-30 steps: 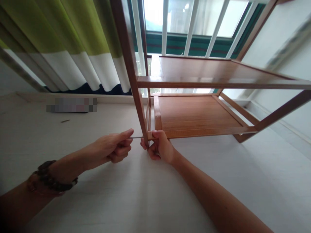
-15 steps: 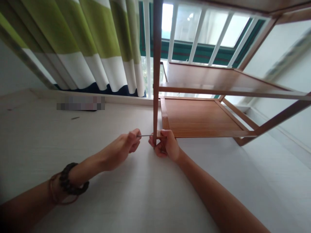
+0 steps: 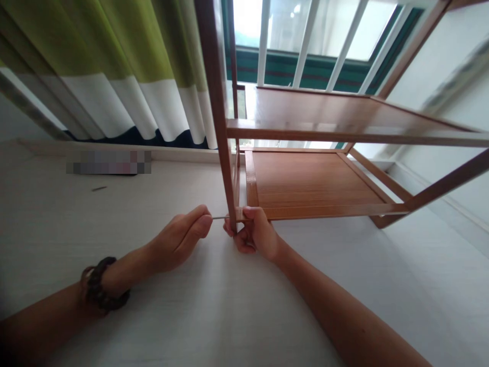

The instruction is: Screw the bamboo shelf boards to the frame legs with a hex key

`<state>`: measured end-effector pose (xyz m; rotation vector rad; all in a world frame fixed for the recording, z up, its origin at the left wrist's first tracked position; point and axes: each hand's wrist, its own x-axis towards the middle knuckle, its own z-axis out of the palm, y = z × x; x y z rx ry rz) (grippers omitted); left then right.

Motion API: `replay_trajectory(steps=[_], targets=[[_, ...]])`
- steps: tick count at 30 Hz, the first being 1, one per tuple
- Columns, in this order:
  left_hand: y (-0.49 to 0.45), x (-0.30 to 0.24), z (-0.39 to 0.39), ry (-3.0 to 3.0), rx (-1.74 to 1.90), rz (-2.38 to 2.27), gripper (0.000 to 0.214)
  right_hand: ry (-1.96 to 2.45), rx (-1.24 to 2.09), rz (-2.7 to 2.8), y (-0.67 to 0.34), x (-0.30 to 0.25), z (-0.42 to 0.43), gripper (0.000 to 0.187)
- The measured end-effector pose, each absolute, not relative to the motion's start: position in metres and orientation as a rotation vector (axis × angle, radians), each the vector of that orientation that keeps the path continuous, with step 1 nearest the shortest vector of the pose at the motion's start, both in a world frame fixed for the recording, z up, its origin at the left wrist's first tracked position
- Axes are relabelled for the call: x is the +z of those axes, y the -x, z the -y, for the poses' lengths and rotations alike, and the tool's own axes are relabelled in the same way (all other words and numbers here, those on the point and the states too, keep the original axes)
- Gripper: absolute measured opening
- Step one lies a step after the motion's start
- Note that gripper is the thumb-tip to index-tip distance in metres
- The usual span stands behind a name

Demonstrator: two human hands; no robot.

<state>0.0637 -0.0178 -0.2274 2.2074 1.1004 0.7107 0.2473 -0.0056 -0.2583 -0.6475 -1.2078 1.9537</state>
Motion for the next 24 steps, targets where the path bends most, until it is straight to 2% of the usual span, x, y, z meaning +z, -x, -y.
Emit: replay_trajectory(steps=[10, 16, 24], targets=[[-0.068, -0.234, 0.018, -1.876, 0.862, -1.161, 0.032, 0.632, 1.946, 1.242, -0.251, -0.260, 0.007, 0.040], [-0.061, -0.231, 0.013, -1.277, 0.560, -0.931, 0.047, 0.661, 1.996, 1.215, -0.254, -0.258, 0.008, 0.040], [-0.046, -0.221, 0.004, -1.077, 0.315, -0.893, 0.043, 0.662, 2.032, 1.219, -0.252, -0.258, 0.007, 0.038]])
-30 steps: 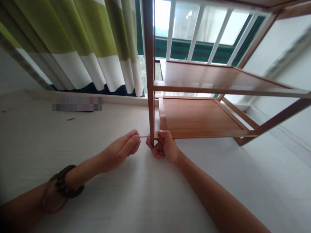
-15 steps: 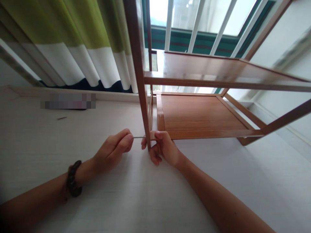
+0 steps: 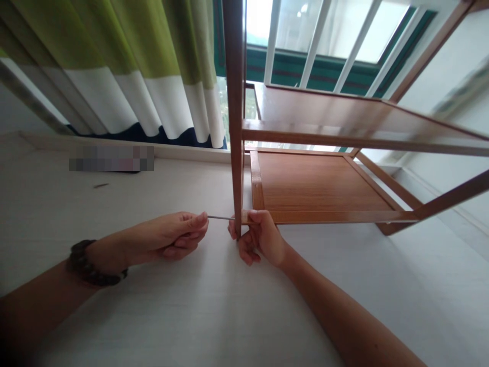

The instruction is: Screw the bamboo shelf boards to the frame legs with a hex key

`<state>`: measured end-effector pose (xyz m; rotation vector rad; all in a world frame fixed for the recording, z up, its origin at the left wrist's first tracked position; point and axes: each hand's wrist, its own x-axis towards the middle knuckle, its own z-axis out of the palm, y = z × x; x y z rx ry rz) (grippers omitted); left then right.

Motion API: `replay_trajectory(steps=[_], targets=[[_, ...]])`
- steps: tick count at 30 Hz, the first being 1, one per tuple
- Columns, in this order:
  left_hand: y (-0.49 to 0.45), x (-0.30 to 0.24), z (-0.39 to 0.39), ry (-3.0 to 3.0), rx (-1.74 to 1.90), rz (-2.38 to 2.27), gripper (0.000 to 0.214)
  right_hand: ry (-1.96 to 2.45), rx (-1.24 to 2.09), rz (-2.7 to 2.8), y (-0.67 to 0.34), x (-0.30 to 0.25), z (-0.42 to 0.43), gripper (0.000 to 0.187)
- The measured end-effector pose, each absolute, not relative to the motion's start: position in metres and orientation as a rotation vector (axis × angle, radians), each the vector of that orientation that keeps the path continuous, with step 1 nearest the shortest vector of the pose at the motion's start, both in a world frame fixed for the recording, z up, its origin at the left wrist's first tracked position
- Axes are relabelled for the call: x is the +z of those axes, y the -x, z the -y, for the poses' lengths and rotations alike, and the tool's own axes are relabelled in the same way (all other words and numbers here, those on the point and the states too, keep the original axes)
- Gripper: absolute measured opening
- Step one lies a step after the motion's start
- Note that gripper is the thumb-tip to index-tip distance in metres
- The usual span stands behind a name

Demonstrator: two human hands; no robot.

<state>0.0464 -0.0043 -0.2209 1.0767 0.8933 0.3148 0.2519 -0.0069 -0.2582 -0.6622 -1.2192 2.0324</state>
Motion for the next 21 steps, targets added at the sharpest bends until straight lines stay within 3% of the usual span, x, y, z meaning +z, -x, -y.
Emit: replay_trajectory(steps=[11, 21], targets=[[-0.050, -0.215, 0.005, -1.426, 0.749, -0.998, 0.020, 0.713, 1.939, 1.190, -0.248, -0.257, 0.011, 0.039], [-0.037, -0.204, 0.001, -1.481, 0.471, -1.033, 0.025, 0.707, 1.869, 1.222, -0.244, -0.256, 0.011, 0.041]])
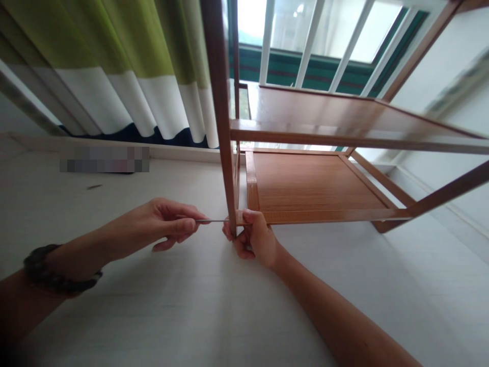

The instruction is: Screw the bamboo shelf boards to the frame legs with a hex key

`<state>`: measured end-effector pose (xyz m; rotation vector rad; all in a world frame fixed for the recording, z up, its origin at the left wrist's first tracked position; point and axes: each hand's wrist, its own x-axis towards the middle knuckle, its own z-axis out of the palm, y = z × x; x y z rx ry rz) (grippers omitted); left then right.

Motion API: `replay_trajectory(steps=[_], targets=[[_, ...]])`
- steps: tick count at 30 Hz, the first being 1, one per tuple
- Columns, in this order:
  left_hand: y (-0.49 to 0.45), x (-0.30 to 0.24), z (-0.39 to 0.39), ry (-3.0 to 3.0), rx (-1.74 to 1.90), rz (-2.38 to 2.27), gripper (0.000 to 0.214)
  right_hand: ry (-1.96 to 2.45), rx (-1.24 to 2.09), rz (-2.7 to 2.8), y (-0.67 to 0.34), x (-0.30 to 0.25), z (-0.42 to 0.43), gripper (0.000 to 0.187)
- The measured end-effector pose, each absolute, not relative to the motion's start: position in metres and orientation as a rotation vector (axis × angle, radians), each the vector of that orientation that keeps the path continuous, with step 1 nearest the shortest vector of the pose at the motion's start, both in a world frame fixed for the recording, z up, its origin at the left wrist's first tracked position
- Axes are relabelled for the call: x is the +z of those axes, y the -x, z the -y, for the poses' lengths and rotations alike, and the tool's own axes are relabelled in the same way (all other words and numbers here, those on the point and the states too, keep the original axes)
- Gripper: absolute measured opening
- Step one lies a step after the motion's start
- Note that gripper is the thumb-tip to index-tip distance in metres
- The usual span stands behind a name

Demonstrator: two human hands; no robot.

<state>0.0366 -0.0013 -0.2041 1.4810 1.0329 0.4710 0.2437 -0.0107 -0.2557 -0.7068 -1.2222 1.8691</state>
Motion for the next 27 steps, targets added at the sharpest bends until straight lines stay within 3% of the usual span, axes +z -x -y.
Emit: replay_trajectory(steps=[12, 18, 24, 27], targets=[[-0.046, -0.210, 0.012, -0.883, 0.536, -1.008, 0.018, 0.673, 1.866, 1.222, -0.245, -0.259, 0.011, 0.041], [-0.052, -0.209, 0.015, -1.431, 0.769, -1.099, 0.021, 0.647, 1.870, 1.240, -0.245, -0.258, 0.010, 0.041], [-0.043, -0.216, 0.011, -2.552, 1.126, -0.992, 0.016, 0.680, 1.867, 1.232, -0.245, -0.259, 0.010, 0.041], [-0.041, -0.219, 0.010, -2.662, 1.165, -0.933, 0.019, 0.691, 1.860, 1.226, -0.245, -0.259, 0.010, 0.041]])
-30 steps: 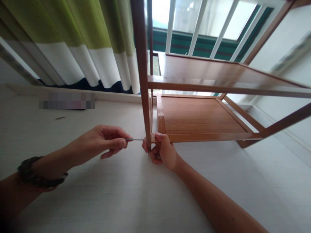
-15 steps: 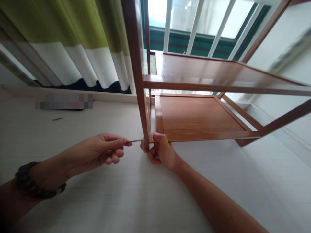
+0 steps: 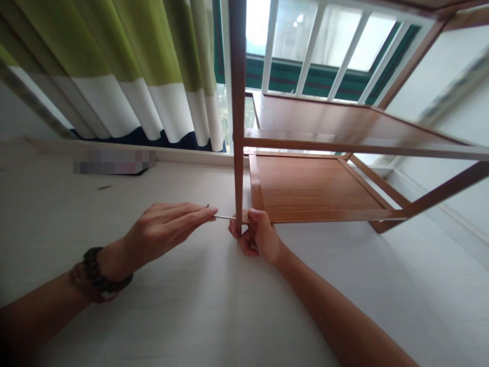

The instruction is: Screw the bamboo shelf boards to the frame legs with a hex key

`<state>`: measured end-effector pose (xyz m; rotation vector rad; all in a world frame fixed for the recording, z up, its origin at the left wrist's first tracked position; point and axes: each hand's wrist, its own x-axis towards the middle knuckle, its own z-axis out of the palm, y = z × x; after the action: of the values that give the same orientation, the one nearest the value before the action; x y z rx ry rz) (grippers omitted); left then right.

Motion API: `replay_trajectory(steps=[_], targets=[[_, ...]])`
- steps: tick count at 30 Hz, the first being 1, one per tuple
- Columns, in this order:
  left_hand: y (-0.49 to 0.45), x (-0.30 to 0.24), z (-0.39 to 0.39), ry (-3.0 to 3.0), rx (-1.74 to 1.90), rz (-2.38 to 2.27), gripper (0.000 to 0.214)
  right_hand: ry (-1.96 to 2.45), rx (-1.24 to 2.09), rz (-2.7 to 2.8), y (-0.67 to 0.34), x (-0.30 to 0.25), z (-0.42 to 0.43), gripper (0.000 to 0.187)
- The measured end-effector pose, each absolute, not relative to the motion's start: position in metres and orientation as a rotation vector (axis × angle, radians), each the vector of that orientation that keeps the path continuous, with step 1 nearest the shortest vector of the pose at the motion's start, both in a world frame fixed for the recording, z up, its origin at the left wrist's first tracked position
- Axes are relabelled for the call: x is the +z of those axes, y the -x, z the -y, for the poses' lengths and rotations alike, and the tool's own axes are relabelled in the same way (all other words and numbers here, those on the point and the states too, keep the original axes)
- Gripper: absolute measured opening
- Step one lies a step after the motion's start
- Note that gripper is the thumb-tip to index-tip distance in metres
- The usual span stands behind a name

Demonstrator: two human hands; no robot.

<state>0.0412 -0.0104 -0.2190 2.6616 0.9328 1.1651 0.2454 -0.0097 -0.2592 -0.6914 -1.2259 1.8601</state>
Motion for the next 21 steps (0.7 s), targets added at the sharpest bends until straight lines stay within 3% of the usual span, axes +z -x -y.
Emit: replay_trajectory(steps=[3, 8, 11, 18, 21], targets=[[-0.047, -0.220, 0.014, -2.297, 1.213, -1.006, 0.016, 0.688, 1.875, 1.223, -0.246, -0.260, 0.009, 0.041], [-0.057, -0.220, 0.014, -1.494, 1.024, -1.014, 0.041, 0.665, 1.883, 1.247, -0.247, -0.260, 0.007, 0.041], [-0.058, -0.221, 0.010, -1.335, 0.934, -0.978, 0.030, 0.665, 1.874, 1.252, -0.246, -0.259, 0.008, 0.040], [-0.051, -0.227, 0.011, -2.026, 1.245, -1.035, 0.015, 0.650, 1.859, 1.254, -0.244, -0.258, 0.009, 0.040], [-0.041, -0.232, 0.010, -2.507, 1.275, -0.859, 0.026, 0.658, 1.863, 1.245, -0.244, -0.258, 0.008, 0.041]])
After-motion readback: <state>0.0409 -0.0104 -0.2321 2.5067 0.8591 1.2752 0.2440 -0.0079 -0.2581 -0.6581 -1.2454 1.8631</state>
